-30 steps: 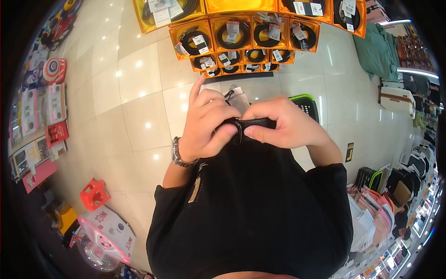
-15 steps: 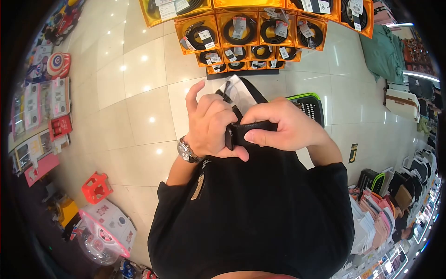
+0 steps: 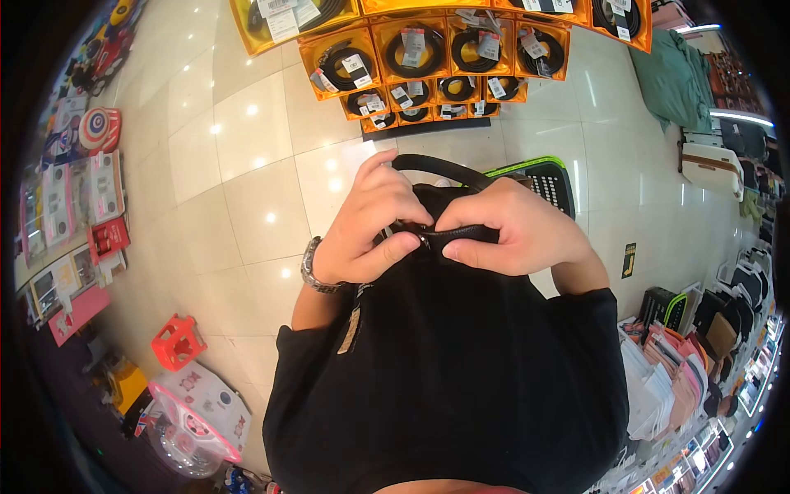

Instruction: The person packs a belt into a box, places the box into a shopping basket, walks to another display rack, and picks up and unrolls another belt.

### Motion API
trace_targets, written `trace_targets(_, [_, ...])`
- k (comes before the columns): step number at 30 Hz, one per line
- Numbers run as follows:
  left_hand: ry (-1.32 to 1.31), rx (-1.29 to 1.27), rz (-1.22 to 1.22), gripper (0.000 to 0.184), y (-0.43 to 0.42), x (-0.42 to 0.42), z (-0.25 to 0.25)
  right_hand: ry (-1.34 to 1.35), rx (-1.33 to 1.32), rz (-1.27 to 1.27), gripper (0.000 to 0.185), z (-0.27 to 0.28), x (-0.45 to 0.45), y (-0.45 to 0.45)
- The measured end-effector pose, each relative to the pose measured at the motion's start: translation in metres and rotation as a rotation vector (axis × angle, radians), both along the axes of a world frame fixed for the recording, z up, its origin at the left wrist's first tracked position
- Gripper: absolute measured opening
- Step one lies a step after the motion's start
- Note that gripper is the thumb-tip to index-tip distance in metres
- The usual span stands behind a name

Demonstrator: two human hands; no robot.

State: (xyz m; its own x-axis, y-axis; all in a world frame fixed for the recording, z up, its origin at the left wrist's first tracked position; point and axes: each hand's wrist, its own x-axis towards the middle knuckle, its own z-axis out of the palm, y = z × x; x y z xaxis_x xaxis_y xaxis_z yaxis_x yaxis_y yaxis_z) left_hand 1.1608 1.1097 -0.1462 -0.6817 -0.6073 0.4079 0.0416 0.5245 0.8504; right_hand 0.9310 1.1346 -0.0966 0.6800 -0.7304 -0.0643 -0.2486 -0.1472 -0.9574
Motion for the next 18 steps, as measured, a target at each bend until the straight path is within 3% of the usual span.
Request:
trace_targets(9, [0.033,-0.091,0.039,0.017,0.011,0.015,-0.018,0.035,-0.006,0.06,0.013,0.007,-0.009,0.006])
trace_targets(15, [0.004,-0.05,0.052,0.017,0.008,0.024,-0.027,-0.195,-0.126,0.053,0.011,0.009,-0.055,-0.006])
trace_targets(18, [-0.013,0.002,0.055,0.015,0.001,0.031,-0.028,-0.105,-0.069,0.049,0.011,-0.001,-0.084,-0.017])
